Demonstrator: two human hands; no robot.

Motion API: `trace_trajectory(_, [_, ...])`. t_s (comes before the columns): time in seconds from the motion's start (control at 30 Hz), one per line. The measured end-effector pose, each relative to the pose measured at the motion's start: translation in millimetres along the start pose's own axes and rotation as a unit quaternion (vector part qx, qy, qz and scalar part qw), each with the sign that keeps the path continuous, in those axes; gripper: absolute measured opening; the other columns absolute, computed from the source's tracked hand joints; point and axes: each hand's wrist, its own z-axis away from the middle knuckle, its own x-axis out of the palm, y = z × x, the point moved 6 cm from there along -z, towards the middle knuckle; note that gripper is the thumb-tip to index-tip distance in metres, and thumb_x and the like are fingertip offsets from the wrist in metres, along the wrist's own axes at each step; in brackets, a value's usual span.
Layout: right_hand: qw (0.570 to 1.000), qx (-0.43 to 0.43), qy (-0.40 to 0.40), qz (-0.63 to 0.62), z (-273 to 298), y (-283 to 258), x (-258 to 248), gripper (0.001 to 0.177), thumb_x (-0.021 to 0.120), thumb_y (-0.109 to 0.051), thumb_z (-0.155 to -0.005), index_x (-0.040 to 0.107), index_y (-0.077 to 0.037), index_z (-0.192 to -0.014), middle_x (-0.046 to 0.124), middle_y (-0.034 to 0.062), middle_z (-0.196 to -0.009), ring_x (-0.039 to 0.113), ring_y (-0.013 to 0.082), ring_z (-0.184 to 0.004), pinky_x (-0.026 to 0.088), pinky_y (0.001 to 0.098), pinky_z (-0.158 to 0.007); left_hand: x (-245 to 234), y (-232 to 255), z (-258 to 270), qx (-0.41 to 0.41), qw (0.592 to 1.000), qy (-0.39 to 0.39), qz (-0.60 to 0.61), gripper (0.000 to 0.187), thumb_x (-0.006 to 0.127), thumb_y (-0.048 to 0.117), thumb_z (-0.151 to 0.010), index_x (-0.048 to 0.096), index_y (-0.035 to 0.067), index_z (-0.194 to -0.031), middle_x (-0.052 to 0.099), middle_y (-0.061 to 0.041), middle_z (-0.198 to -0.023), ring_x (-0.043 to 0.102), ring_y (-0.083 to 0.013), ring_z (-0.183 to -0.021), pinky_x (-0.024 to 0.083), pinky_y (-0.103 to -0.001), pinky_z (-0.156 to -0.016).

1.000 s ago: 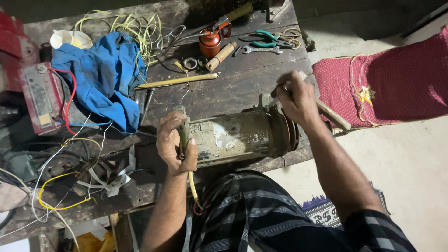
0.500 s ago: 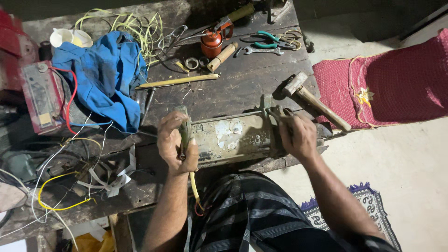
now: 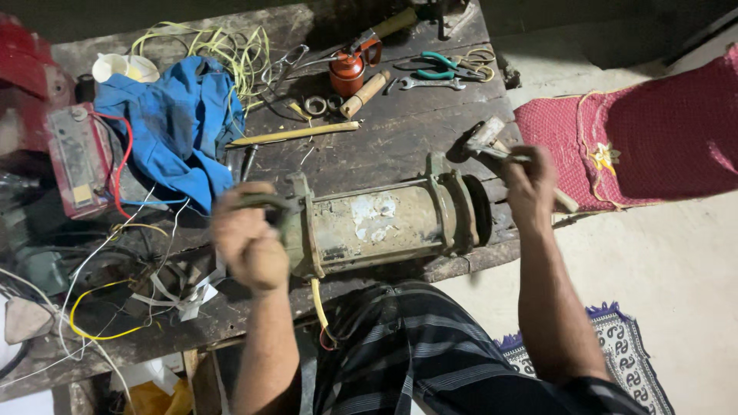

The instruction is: The person repeatedly strikes a cylindrical motor with a hammer while holding it on a workbench, then uses a wrench to tighten bolts on the motor housing. The person rotates the motor and continues hammering different sections.

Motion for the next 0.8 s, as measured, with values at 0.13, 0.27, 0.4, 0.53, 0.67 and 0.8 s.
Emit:
trace_trajectory(0.13, [0.988, 0.035, -0.148, 0.035, -15.8, 38.5, 29.0, 0.048, 0.060, -0.003, -0.090, 0.058, -0.008, -0.138, 0.072, 0.0096, -0.119, 0.070, 0.0163, -0.103, 0.060, 0.0274, -0.085, -37.5, 22.7, 2.3, 0.075, 0.989, 0.105, -0.072, 0.038, 0.051, 0.002, -0.081, 0.059, 0.010, -0.117, 0.061, -0.009, -0.113, 0.067, -0.0227, -0.100, 0.063, -0.040, -0.094])
trace_trajectory(0.27, [0.934, -0.051, 0.016, 0.353, -13.0, 49.0, -6.0, 0.039, 0.076, -0.017, -0.092, 0.069, -0.003, -0.128, 0.068, 0.0211, -0.121, 0.066, 0.0287, -0.104, 0.060, 0.0410, -0.083, -76.4, 24.4, 27.1, -0.027, 0.984, 0.078, -0.158, 0.040, 0.058, -0.002, -0.091, 0.062, 0.003, -0.131, 0.063, -0.007, -0.108, 0.061, -0.0166, -0.090, 0.055, -0.029, -0.084])
trace_trajectory(0.4, [0.977, 0.059, -0.052, 0.198, 3.1, 60.1, -13.8, 0.036, 0.064, -0.034, -0.108, 0.069, -0.007, -0.130, 0.071, 0.0191, -0.127, 0.070, 0.0249, -0.111, 0.061, 0.0420, -0.094, -86.4, -2.0, 62.6, -0.139, 0.920, -0.019, -0.365, 0.024, 0.065, 0.001, -0.097, 0.068, 0.002, -0.121, 0.064, -0.010, -0.112, 0.059, -0.0205, -0.099, 0.051, -0.033, -0.091])
trace_trajectory(0.53, [0.977, 0.091, -0.188, -0.043, 55.2, 48.0, 27.1, 0.057, 0.047, -0.044, -0.106, 0.051, -0.004, -0.147, 0.060, 0.0213, -0.138, 0.056, 0.0276, -0.128, 0.044, 0.0402, -0.108, -78.5, -16.4, 81.5, -0.166, 0.889, -0.060, -0.422, 0.023, 0.069, 0.012, -0.100, 0.070, 0.002, -0.120, 0.068, -0.011, -0.111, 0.064, -0.0222, -0.100, 0.052, -0.038, -0.093])
trace_trajectory(0.67, [0.989, 0.051, -0.082, 0.109, 77.1, 20.4, 31.4, 0.054, 0.047, -0.042, -0.107, 0.061, -0.002, -0.141, 0.065, 0.0227, -0.126, 0.061, 0.0275, -0.119, 0.048, 0.0402, -0.102, -46.9, -2.6, 74.0, -0.098, 0.871, -0.082, -0.474, 0.030, 0.071, 0.020, -0.101, 0.068, 0.002, -0.126, 0.065, -0.017, -0.126, 0.061, -0.0309, -0.119, 0.049, -0.044, -0.107])
trace_trajectory(0.8, [0.992, 0.049, -0.076, 0.086, 73.0, 2.7, 33.4, 0.050, 0.052, -0.037, -0.106, 0.062, 0.002, -0.136, 0.068, 0.0202, -0.119, 0.064, 0.0239, -0.112, 0.051, 0.0371, -0.096, 8.0, 9.0, 63.9, -0.050, 0.872, -0.134, -0.468, 0.035, 0.069, 0.026, -0.102, 0.066, 0.004, -0.129, 0.060, -0.019, -0.140, 0.057, -0.0358, -0.133, 0.048, -0.046, -0.117])
